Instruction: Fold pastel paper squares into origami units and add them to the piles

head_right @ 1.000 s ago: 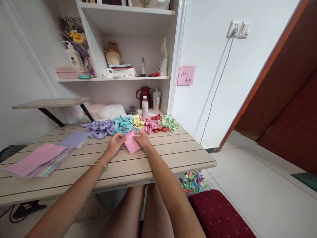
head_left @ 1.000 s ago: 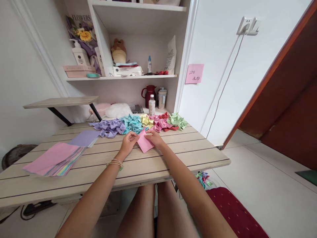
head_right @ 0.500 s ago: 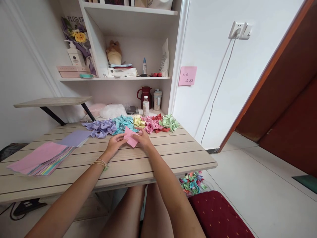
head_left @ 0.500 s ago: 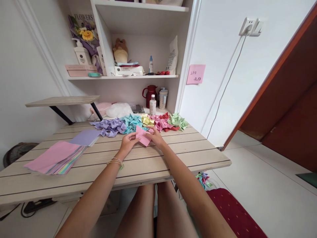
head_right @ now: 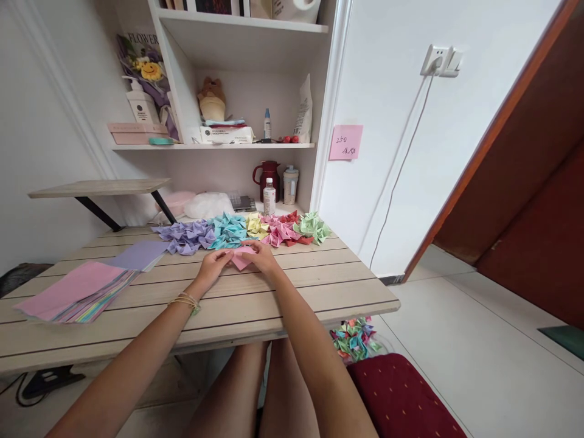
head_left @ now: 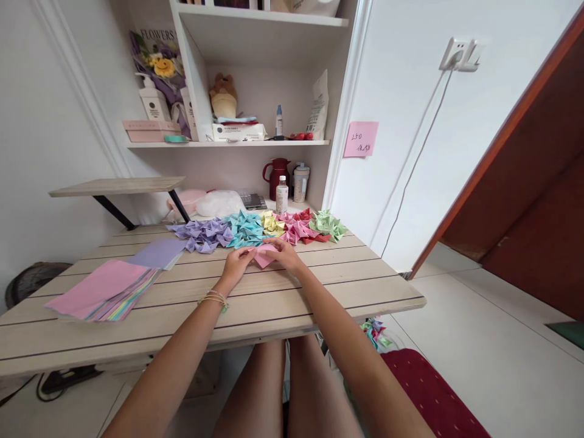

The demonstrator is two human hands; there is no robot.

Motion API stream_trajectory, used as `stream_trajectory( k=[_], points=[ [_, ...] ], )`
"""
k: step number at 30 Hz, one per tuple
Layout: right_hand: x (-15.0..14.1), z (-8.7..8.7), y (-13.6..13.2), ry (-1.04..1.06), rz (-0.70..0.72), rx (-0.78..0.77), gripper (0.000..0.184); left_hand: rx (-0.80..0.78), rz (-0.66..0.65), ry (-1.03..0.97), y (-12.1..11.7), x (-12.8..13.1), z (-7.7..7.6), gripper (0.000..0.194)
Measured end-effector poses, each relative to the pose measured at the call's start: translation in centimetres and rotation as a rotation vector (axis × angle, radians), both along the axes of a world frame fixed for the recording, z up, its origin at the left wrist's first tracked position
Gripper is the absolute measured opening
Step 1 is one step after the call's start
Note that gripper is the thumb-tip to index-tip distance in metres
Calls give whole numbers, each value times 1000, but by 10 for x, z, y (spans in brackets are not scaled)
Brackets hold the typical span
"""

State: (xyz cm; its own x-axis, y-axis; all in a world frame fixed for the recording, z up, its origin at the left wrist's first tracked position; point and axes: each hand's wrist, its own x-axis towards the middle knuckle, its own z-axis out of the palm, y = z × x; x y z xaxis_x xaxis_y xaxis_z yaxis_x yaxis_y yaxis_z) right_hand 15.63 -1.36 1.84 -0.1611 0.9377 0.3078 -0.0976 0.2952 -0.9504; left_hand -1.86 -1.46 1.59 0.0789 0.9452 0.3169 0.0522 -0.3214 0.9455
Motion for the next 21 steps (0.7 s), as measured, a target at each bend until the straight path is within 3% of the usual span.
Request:
stream_trajectory(
  k=[4, 11, 21],
  points=[
    [-2, -4, 1, -15, -43, 14, 43, 58, 27, 93, 2, -2, -3, 41],
    [-2, -8, 4, -90, -63, 46, 45, -20, -35, 56, 5, -1, -7, 42],
    [-3, -8, -2, -379, -115, 122, 47, -30, -14, 23, 5, -1, -6, 43]
  ],
)
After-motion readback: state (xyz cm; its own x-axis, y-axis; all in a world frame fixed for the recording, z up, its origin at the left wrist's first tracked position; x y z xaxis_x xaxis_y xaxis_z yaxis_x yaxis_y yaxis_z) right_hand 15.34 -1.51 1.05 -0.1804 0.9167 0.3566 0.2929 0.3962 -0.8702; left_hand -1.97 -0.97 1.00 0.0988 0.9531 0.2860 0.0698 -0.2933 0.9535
